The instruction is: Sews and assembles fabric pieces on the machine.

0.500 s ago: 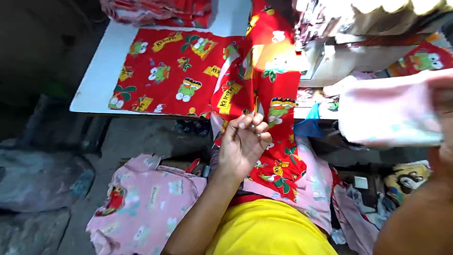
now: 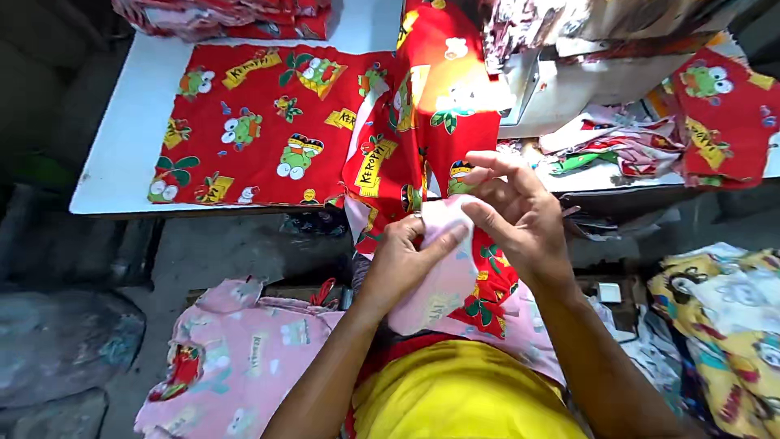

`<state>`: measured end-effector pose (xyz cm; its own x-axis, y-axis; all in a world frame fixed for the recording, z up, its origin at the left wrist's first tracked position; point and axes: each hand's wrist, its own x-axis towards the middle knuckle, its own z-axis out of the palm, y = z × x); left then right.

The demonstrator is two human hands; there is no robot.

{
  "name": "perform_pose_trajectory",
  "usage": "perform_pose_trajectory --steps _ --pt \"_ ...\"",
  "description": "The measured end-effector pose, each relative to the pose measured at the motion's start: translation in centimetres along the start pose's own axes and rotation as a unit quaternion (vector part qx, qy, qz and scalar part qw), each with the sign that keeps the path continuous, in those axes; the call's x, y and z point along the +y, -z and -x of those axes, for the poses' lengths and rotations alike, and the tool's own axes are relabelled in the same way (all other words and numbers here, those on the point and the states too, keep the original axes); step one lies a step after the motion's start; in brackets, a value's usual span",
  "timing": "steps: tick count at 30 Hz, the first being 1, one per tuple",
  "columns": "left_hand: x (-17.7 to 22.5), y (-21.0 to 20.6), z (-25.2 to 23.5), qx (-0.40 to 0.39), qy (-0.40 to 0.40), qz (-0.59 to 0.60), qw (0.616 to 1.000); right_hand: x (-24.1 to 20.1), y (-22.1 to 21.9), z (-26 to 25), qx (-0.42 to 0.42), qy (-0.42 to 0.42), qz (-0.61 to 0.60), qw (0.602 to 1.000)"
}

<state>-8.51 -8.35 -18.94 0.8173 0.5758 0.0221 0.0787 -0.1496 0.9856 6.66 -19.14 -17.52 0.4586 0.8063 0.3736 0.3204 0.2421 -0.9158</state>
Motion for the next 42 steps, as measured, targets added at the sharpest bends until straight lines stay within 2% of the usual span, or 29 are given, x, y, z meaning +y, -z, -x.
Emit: perform_pose_trajectory --steps 2,6,11,16,21,25,28,30,32,34,35,38,42 --pt "-0.3 0.2 -0.2 0.037 0.032 0.07 0.996 2.1 0.0 0.5 -0.034 -0.104 -0.152 0.982" --pt "-0.9 0.4 -0.8 0.071 0.038 0.13 0.988 4.2 -0.7 1.7 -0.06 -0.213 -0.222 0.95" --pt "-0.7 0.5 -1.5 0.111 0.049 0.113 0.986 4.4 -0.8 1.3 -0.028 -0.167 -0.163 0.972" --pt "-0.7 0.7 -2.3 0.102 0.011 0.109 0.989 4.0 -0.8 0.5 -0.033 -0.139 -0.155 0.978" --pt "-0.3 0.8 -2.9 0.125 0.024 0.099 0.987 4.1 -0.8 0.5 -0.02 -0.118 -0.093 0.988" --pt "0.1 1.8 -3.1 0.124 -0.022 0.016 0.992 3.8 -0.6 0.9 -0.002 -0.13 -0.084 0.988" --pt "2.7 2.6 -4.4 0.092 -0.106 -0.165 0.976 3.1 -1.0 1.5 0.008 -0.108 -0.095 0.99" --pt "5.3 3.1 -6.9 0.054 -0.202 -0.304 0.93 2.9 -1.1 1.4 0.04 -0.07 -0.1 0.992" --pt "7.2 3.3 -10.4 0.007 -0.306 -0.385 0.871 3.5 -1.1 0.7 0.11 -0.044 -0.07 0.991" --pt "7.7 3.2 -14.7 -0.034 -0.386 -0.399 0.831 4.8 -0.9 -0.6 0.184 -0.03 -0.004 0.982" --pt "7.3 3.1 -16.7 -0.049 -0.407 -0.384 0.827 5.5 -0.6 -1.2 0.205 -0.032 0.024 0.978" --pt "5.7 2.9 -19.5 -0.079 -0.394 -0.326 0.855 6.6 0.3 -2.3 0.206 -0.062 0.02 0.976" --pt "6.2 3.2 -17.1 -0.071 -0.309 -0.378 0.87 6.6 0.9 -1.9 0.158 -0.091 -0.072 0.981"
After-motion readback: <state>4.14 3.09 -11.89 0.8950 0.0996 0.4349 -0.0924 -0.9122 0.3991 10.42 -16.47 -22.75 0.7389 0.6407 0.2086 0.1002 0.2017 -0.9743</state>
